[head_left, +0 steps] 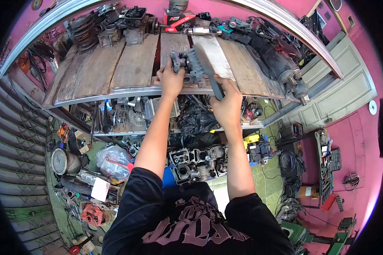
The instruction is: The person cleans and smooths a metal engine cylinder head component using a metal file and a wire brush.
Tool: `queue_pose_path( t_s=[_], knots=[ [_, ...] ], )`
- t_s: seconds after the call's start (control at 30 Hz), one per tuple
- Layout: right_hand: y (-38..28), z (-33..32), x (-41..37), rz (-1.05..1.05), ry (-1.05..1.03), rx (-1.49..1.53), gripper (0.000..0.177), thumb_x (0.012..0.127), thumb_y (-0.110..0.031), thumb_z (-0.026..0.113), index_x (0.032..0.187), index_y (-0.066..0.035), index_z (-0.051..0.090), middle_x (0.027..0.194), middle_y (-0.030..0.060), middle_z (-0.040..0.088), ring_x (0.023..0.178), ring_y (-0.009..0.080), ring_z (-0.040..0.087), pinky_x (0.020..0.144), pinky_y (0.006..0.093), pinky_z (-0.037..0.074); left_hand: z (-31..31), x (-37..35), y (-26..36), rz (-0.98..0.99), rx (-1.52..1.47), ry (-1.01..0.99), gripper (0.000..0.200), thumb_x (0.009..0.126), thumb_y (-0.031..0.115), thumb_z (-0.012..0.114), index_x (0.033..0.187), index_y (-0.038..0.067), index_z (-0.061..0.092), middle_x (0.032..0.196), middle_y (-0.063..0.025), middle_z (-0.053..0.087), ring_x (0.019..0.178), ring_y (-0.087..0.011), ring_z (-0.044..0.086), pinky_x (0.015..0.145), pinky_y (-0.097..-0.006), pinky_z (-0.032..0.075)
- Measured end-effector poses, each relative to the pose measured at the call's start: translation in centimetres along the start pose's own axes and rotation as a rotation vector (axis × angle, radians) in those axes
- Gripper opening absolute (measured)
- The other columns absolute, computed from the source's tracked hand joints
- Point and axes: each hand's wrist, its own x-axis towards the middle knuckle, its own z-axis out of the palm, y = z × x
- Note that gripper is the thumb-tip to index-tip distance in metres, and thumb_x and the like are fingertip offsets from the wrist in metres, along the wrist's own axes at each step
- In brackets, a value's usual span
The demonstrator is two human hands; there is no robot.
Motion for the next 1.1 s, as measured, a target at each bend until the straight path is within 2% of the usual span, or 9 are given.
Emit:
queue_pose_path(
  t_s=[0.1,0.23,0.3,0.4,0.57,0.77,0.9,1.03,1.1],
  knots=[
    [2.7,-0.1,0.0,-0.001,0.117,-0.022,0.05,0.07,0.011,0.065,0.12,0.004,0.07,0.119,0.0236,0.071,0.112,0.0433,0.069,0.1,0.0438,0.055,-0.2,-0.2,0.4,-0.047,-0.035,-0.018,0.086,0.087,0.043,0.076,0.162,0.015,0.043,0.124,-0.0224,0.068,0.134,-0.0381,0.043,0.115,-0.0598,0.016],
    [5.5,0.0,-0.2,0.101,0.079,-0.123,0.052,0.072,0.009,0.066,0.123,0.004,0.068,0.121,0.0258,0.07,0.113,0.0443,0.068,0.101,0.0454,0.054,0.3,-1.4,-0.6,0.098,-0.093,0.156,0.082,0.09,0.051,0.074,0.157,0.01,0.048,0.123,-0.0217,0.07,0.13,-0.0388,0.047,0.112,-0.0613,0.019],
    [6.4,0.2,-0.5,0.173,0.016,-0.136,0.051,0.072,0.009,0.066,0.123,0.005,0.068,0.12,0.0265,0.07,0.114,0.0451,0.067,0.101,0.0463,0.054,0.0,-2.8,-0.5,0.076,0.064,0.181,0.08,0.09,0.054,0.076,0.151,0.006,0.054,0.123,-0.0229,0.069,0.129,-0.0391,0.05,0.111,-0.0622,0.021],
    [8.1,1.0,-0.7,0.211,0.031,-0.121,0.051,0.073,0.007,0.067,0.123,0.003,0.069,0.118,0.0263,0.07,0.112,0.045,0.067,0.099,0.047,0.053,-1.1,-4.5,-0.1,0.134,0.159,0.188,0.064,0.088,0.052,0.079,0.125,0.002,0.069,0.123,-0.0235,0.07,0.131,-0.0389,0.051,0.109,-0.0622,0.023],
    [9.7,1.7,-0.1,0.189,0.039,-0.142,0.052,0.073,0.007,0.068,0.125,0.003,0.068,0.12,0.0255,0.07,0.113,0.044,0.067,0.099,0.0467,0.053,-1.6,-5.7,-0.1,0.248,0.266,0.216,0.058,0.083,0.046,0.085,0.117,0.001,0.071,0.12,-0.0228,0.07,0.132,-0.0375,0.05,0.109,-0.0617,0.023],
    [11.7,2.7,1.3,0.135,0.004,-0.205,0.055,0.077,0.004,0.071,0.131,0.002,0.065,0.127,0.0252,0.068,0.12,0.0426,0.065,0.114,0.0466,0.047,-1.6,-5.5,0.9,0.14,0.293,0.214,0.046,0.079,0.036,0.09,0.104,0.001,0.073,0.123,-0.0213,0.068,0.129,-0.0358,0.051,0.107,-0.0581,0.025],
    [12.8,3.2,1.7,0.127,-0.079,-0.266,0.055,0.079,-0.002,0.076,0.132,-0.001,0.065,0.131,0.0222,0.068,0.126,0.0418,0.061,0.123,0.0538,0.036,-0.9,-5.6,0.8,0.156,0.329,0.329,0.045,0.076,0.037,0.091,0.098,0.002,0.073,0.115,-0.0194,0.069,0.126,-0.0351,0.052,0.106,-0.0569,0.026],
    [9.7,2.4,2.4,-0.049,-0.059,-0.283,0.055,0.082,-0.013,0.078,0.133,-0.001,0.063,0.133,0.0186,0.065,0.131,0.0365,0.057,0.125,0.0584,0.029,0.0,-5.7,0.3,0.079,0.286,0.386,0.042,0.075,0.038,0.091,0.09,0.003,0.072,0.111,-0.0185,0.069,0.121,-0.0343,0.054,0.104,-0.0576,0.028],
    [8.4,2.7,3.0,-0.267,-0.115,-0.205,0.062,0.079,-0.015,0.081,0.136,-0.001,0.062,0.136,0.0179,0.063,0.136,0.0372,0.053,0.126,0.0577,0.028,0.2,-5.5,-0.2,0.074,0.286,0.403,0.041,0.075,0.037,0.092,0.088,0.004,0.072,0.11,-0.0177,0.069,0.12,-0.0337,0.054,0.103,-0.0572,0.027]
  ],
)
